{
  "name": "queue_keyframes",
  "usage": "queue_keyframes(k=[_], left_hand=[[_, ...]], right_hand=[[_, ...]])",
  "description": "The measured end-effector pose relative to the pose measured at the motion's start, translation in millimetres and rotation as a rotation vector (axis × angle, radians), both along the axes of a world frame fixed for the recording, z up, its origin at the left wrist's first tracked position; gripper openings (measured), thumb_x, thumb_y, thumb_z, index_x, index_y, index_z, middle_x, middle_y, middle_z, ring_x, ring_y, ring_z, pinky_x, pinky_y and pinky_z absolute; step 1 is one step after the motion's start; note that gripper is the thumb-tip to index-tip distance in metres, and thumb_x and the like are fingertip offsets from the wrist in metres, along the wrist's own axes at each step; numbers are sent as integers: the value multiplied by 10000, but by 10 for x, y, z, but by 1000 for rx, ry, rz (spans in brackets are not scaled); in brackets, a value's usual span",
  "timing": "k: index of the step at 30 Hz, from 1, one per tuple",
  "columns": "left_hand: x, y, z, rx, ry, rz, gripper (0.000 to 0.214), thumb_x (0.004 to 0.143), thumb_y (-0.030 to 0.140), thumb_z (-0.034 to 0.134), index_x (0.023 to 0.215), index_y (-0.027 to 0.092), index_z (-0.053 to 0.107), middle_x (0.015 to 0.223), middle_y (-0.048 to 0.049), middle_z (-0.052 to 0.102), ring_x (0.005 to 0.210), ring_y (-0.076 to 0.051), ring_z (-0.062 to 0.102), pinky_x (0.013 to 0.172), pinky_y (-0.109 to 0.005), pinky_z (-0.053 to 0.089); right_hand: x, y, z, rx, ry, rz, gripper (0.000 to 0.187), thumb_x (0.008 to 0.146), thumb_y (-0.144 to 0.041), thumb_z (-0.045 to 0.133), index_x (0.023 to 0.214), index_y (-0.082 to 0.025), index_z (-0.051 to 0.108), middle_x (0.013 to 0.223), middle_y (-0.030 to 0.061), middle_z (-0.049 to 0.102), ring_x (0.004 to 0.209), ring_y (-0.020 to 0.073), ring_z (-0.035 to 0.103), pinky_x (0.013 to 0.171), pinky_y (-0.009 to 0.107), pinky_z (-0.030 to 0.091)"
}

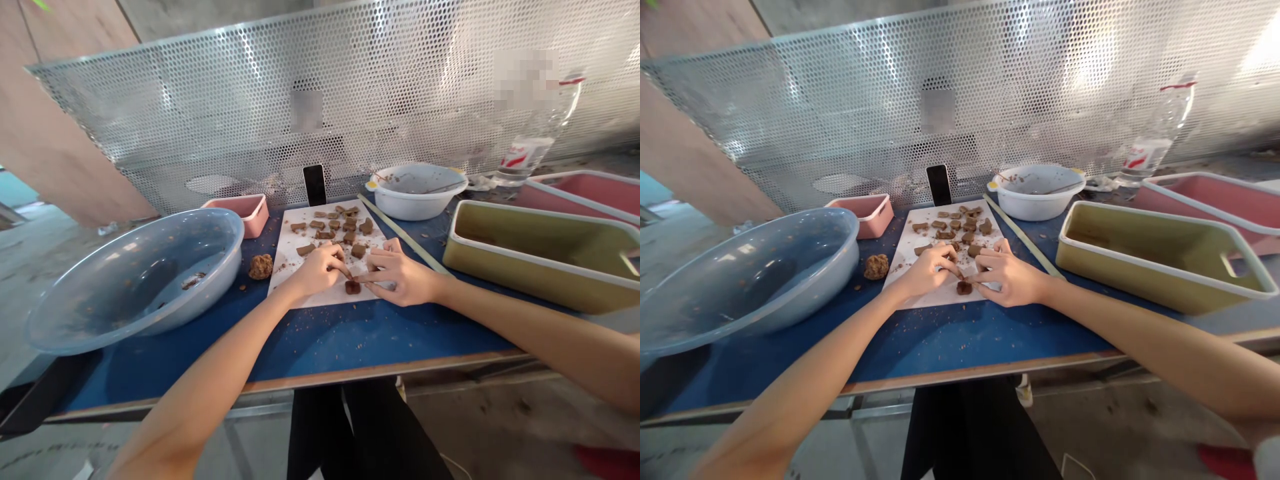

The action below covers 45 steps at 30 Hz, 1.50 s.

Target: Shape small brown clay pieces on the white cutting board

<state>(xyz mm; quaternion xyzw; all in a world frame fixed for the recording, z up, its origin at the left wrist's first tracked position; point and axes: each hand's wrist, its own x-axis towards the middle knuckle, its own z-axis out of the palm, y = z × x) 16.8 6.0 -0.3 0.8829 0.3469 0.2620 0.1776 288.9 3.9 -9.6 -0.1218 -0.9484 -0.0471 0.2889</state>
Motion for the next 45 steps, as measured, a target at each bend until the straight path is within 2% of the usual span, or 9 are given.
queue_keyframes(k=[3,8,15,20,22,30,33,37,45], left_hand=[[2,-7,8,-16,3,8,513,741,-74,469,834,225,874,1046,-55,705,1056,-246,618,1064,-448,537],[5,-28,33,-44,4,42,506,733,-66,472,842,225,871,1056,-58,709,1039,-249,624,1030,-459,550],[17,-35,33,-56,-2,56,486,735,-63,466,819,213,858,1048,-65,713,1054,-256,624,1062,-478,541],[-8,-7,20,-75,-6,72,475,728,-63,470,859,199,843,1092,-71,721,1119,-265,631,1079,-480,539],[-19,-4,33,-90,8,84,446,728,-58,488,892,185,824,1109,-79,732,1155,-280,622,1091,-492,533],[-4,-56,125,-113,83,60,395,751,-34,513,966,190,756,1059,-74,774,1112,-292,579,1108,-503,507],[-5,-62,127,-117,81,58,419,741,-38,511,1009,186,743,1065,-77,777,1101,-291,565,1106,-502,504],[-8,-54,113,-112,85,57,449,734,-35,510,1048,181,748,1054,-77,782,1113,-297,576,1106,-508,501],[12,-57,114,-107,93,41,413,749,-13,523,978,207,787,1045,-78,775,1097,-301,588,1086,-528,523]], right_hand=[[3,2,-10,-16,-19,-9,279,1114,-259,555,1040,-222,820,862,26,576,849,186,518,842,403,276],[39,29,-29,0,25,-9,269,1111,-271,556,1192,-226,809,882,22,575,847,180,546,860,407,284],[38,22,5,-17,-1,5,299,1120,-259,545,1010,-227,821,864,18,576,826,179,543,866,418,261],[71,40,3,-1,36,-16,278,1128,-275,555,1262,-252,797,891,15,611,825,172,563,875,415,272],[77,71,-22,14,47,-29,276,1140,-306,563,1291,-260,790,892,15,618,824,171,564,873,409,287],[31,209,-152,-8,56,-60,296,1174,-398,546,1221,-283,815,911,28,660,838,167,588,873,400,312],[9,214,-157,-17,45,-73,297,1171,-405,559,1147,-270,822,925,23,660,836,160,579,883,399,295],[-20,208,-145,51,28,-69,307,1177,-384,548,1124,-249,818,918,23,655,846,160,570,892,402,271],[-41,161,-105,85,-17,-76,308,1183,-322,529,1090,-230,808,910,26,644,865,171,582,880,406,253]])
